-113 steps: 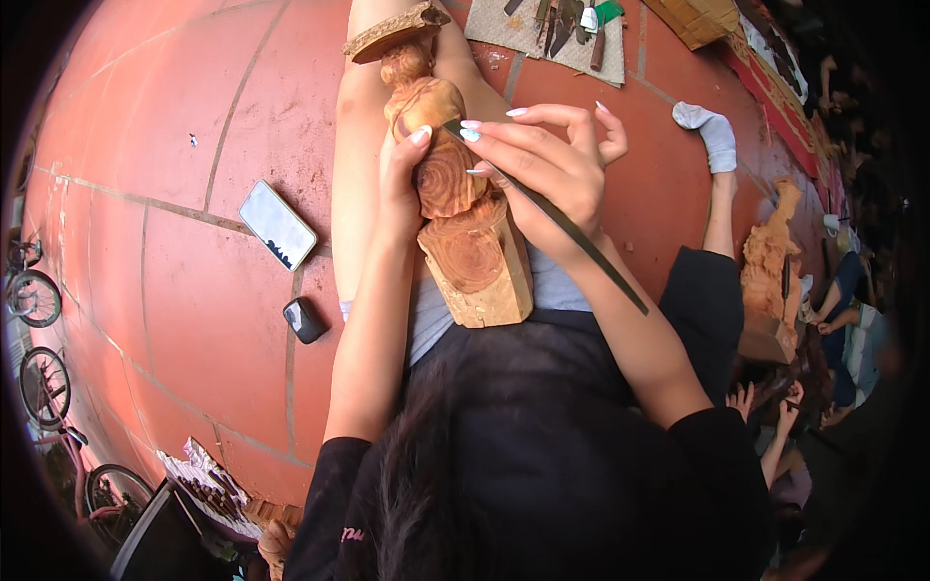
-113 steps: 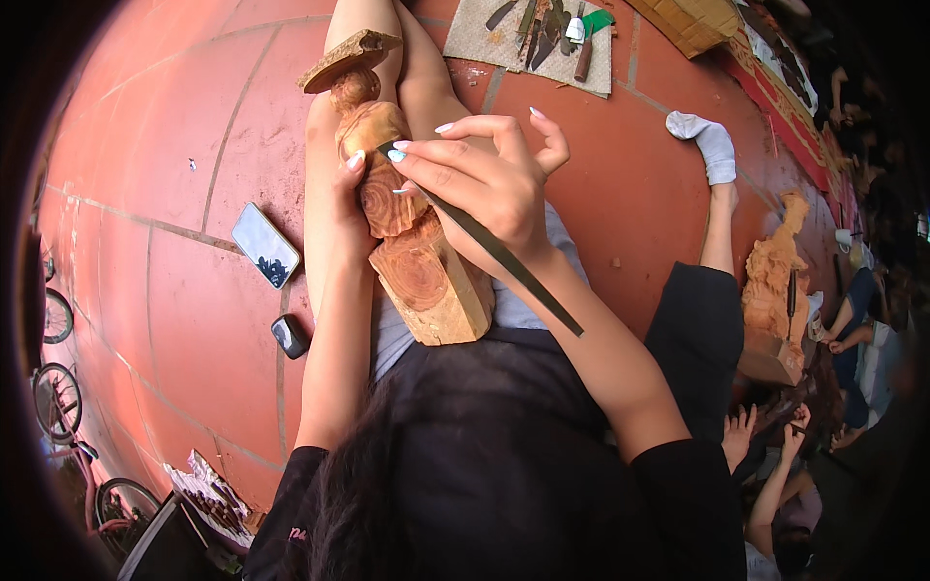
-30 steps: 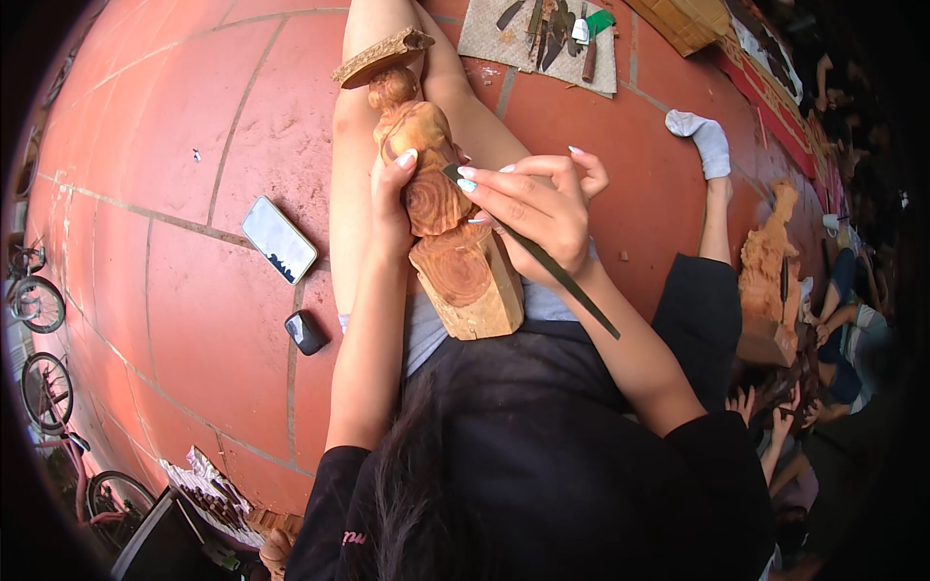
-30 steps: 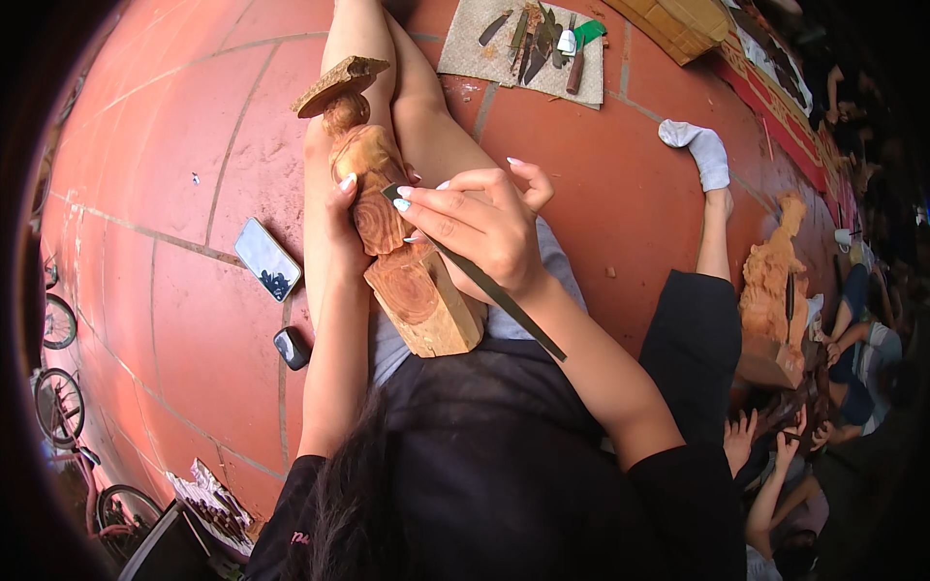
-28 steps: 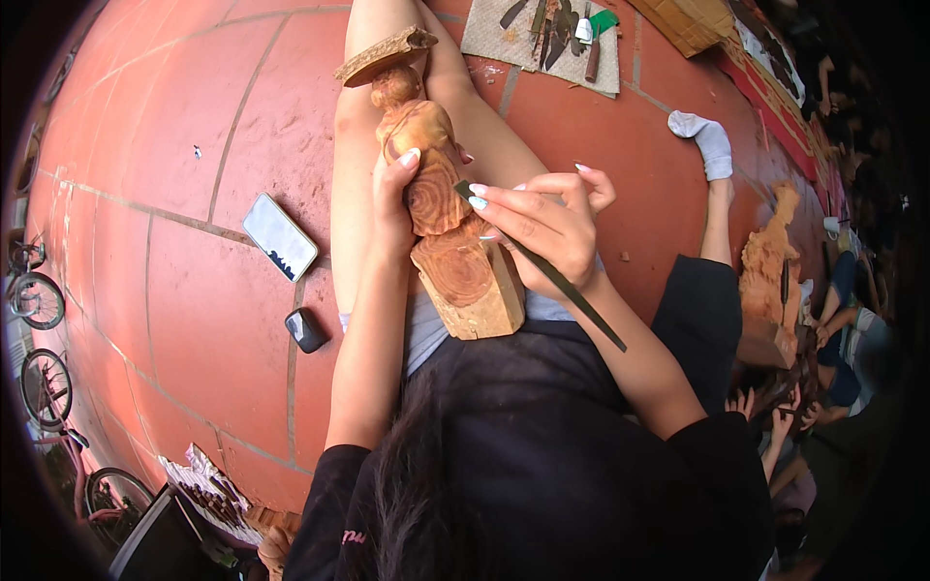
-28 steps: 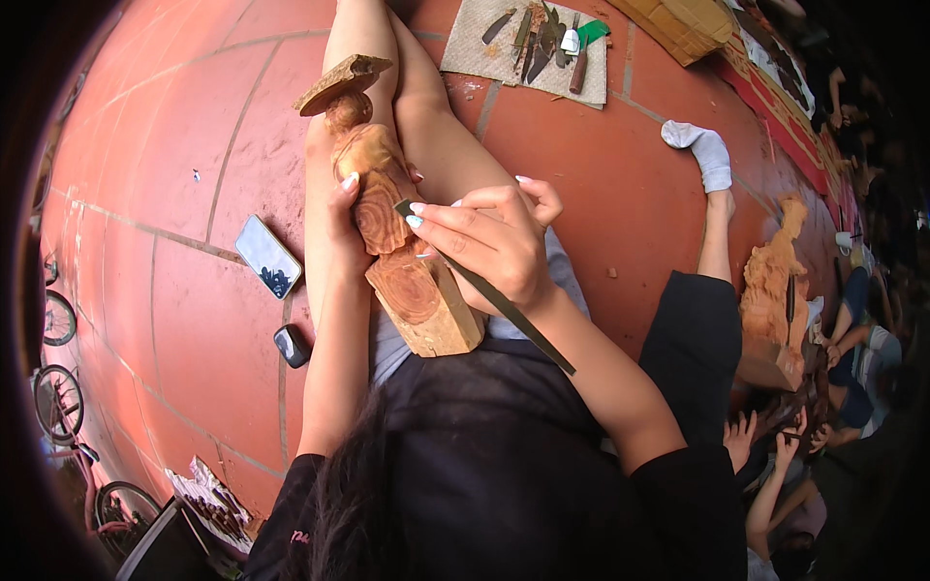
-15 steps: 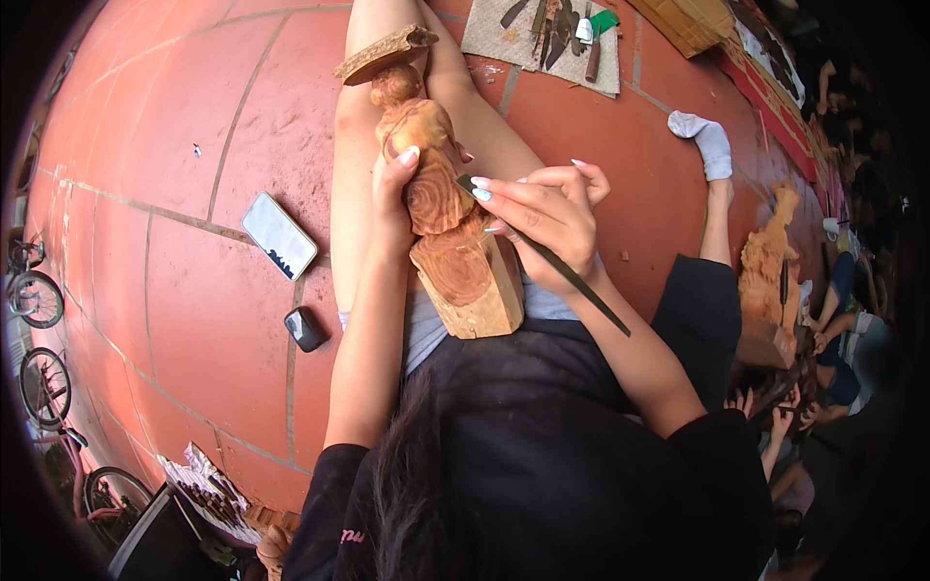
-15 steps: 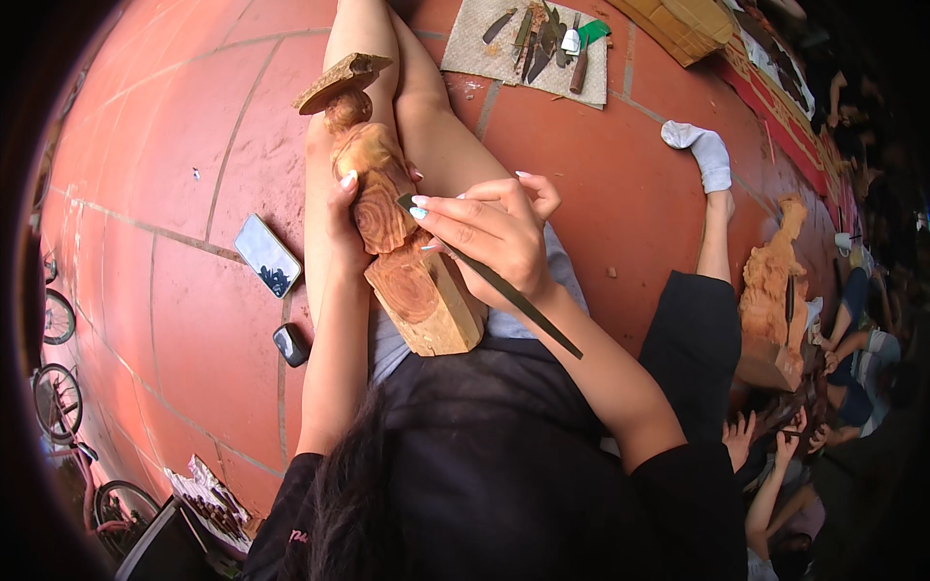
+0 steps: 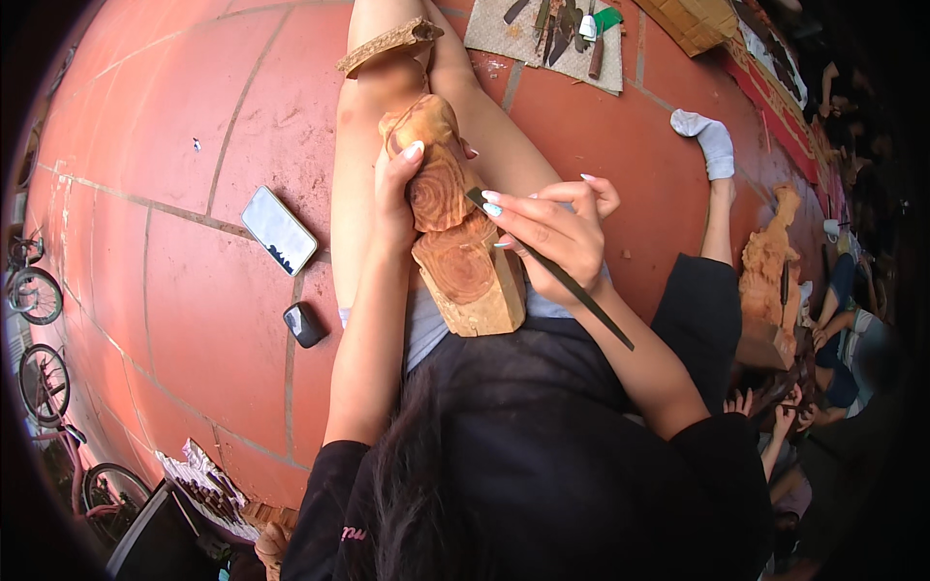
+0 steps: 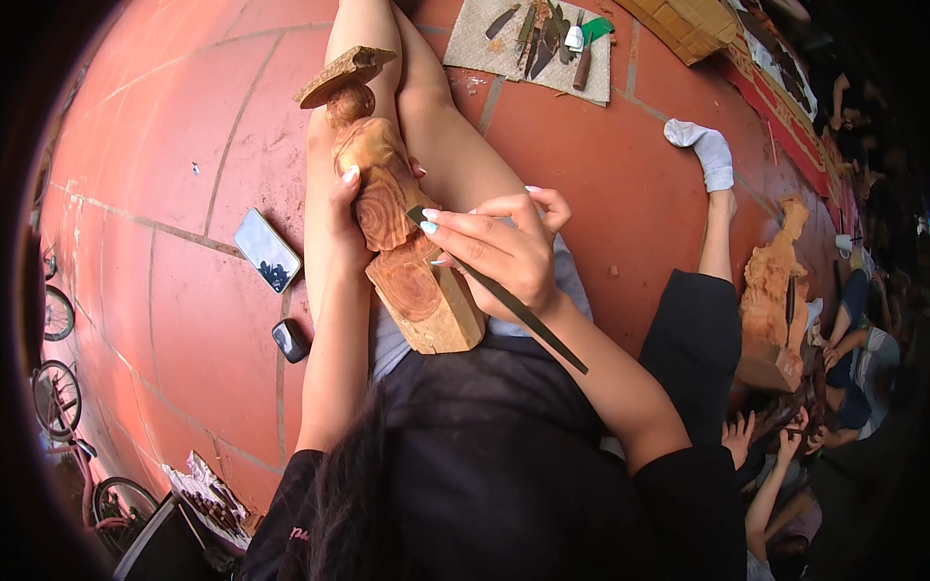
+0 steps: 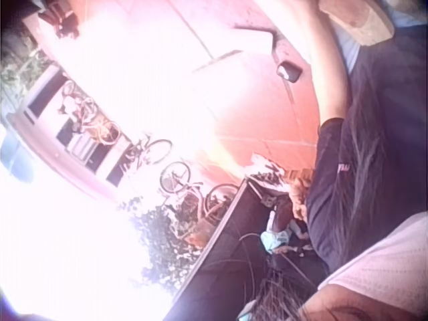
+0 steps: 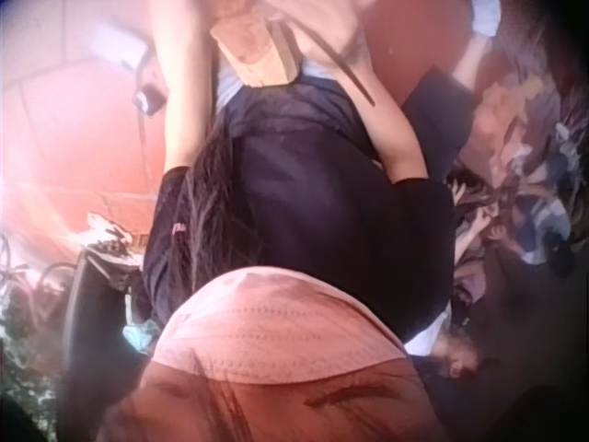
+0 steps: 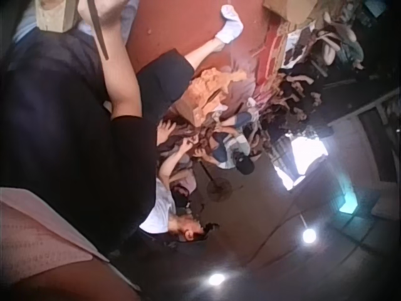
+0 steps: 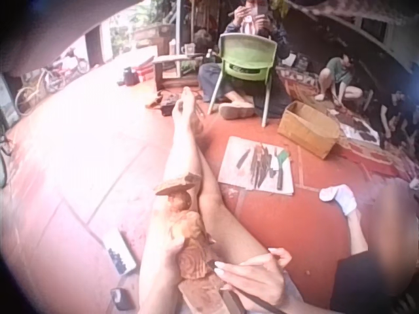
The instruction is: The person carves a wooden figurine using a chisel while sitting on the floor. They hold the wood with one hand and use the chisel with the other to shape the piece.
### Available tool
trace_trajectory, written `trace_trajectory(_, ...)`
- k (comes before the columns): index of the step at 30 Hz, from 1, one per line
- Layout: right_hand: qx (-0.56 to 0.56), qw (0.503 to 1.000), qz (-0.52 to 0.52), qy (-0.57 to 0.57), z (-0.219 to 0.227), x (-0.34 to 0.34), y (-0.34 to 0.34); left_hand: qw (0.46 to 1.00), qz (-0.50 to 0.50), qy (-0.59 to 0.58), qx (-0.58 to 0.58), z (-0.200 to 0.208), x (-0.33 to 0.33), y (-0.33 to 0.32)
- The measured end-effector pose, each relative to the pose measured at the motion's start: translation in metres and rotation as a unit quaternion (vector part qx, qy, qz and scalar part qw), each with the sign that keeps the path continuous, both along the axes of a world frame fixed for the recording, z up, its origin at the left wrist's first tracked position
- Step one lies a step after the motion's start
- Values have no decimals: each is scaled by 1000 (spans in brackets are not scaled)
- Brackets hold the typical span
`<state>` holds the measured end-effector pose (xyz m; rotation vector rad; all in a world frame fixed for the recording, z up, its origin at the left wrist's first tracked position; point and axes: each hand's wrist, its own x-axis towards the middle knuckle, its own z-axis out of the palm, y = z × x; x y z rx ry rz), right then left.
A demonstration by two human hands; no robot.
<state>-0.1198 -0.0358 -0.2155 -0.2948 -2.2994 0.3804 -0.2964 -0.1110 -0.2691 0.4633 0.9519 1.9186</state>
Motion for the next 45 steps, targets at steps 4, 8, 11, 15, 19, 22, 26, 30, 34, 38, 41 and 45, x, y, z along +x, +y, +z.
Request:
trace_trajectory(4,-11,999,30,-6,7,-2,5,1000,7,7,3,11,-6,1)
trace_trajectory(8,-178,981,42,65,15,-1,15,998,38,50,-28,29,-6,7)
trace_trajectory(11,-336,931,41,136,20,-2,20,998,40,38,-42,29,-11,13)
trace_trajectory(15,-319,939,98,78,30,3,35,996,38,-78,10,6,-24,19)
trace_trajectory(19,-237,957,168,-24,38,-1,39,979,25,-182,87,-17,-28,20)
trace_trajectory(22,-238,956,161,-63,28,2,33,994,35,-94,53,-19,-18,22)
trace_trajectory(26,-197,966,158,-52,5,2,32,998,9,-60,12,-49,-11,25)
trace_trajectory(30,-186,972,140,-45,-3,12,25,999,34,2,-4,-46,-6,27)
trace_trajectory(34,-58,991,104,-57,1,14,26,999,21,30,-22,-39,-4,27)
trace_trajectory(38,-8,994,69,-79,0,11,23,999,13,18,-41,-38,-5,30)
trace_trajectory(41,9,995,53,-83,-8,12,16,998,22,22,-47,-46,-6,28)
trace_trajectory(45,-7,995,55,-81,-19,23,1,997,36,27,-55,-52,-7,21)
